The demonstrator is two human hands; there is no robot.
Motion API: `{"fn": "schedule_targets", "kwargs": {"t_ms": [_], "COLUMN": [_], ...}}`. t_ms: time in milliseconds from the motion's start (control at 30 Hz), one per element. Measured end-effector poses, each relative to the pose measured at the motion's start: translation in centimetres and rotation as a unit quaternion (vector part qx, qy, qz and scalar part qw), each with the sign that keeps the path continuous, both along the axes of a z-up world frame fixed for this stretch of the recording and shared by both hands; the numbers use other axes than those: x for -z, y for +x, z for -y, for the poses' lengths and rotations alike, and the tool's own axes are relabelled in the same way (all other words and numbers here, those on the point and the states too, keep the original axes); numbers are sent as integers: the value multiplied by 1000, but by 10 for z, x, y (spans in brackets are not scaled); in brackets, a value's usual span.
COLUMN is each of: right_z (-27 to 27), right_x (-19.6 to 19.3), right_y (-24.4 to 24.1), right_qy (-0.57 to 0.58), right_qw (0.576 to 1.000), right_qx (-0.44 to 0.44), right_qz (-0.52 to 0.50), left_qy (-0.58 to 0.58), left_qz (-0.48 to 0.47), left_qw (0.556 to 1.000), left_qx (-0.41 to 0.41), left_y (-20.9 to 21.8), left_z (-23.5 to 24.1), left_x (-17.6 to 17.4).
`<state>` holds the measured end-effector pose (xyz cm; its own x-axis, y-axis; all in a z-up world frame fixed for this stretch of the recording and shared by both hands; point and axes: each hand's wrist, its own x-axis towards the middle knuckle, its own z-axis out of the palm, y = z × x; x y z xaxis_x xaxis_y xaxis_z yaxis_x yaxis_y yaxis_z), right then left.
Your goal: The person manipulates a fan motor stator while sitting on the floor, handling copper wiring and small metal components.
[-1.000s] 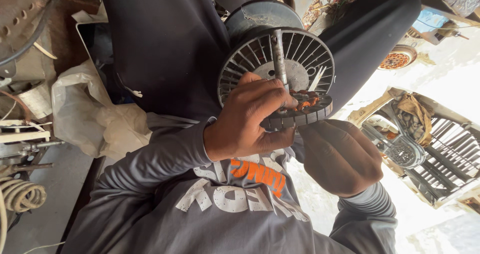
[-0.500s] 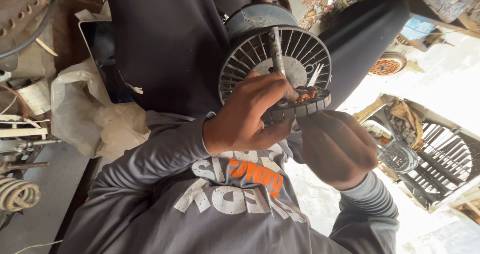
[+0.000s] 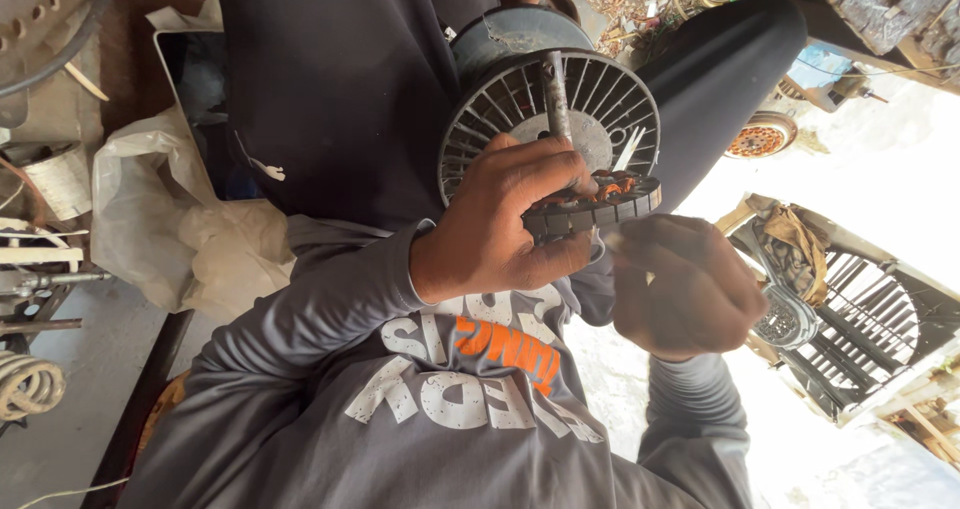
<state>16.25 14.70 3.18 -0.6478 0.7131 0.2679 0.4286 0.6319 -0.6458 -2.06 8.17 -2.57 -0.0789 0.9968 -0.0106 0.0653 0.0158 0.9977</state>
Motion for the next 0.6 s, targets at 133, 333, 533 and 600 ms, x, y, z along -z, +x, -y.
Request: {"fn": "schedule_targets", "kwargs": {"t_ms": [133,333,533,600], "right_z": [18,34,33,27], "right_x": [2,28,15,17], "right_y": [8,14,15,14], "right_qy": [-240,-294,-65,40], "right_qw": [944,882,978,985], "right_qx": [153,186,197,161], "right_qz": [-166,-318,-8,52], "left_qy": [12,6,13,31], "left_qz": [23,65,30,11], "left_qw": [1000,998,999,999], "left_qx": [7,16,-6,-19], "left_y": [-1,-1,4,5], "left_z": [0,0,-2,-2], "left_x": [1,4,2,2]}}
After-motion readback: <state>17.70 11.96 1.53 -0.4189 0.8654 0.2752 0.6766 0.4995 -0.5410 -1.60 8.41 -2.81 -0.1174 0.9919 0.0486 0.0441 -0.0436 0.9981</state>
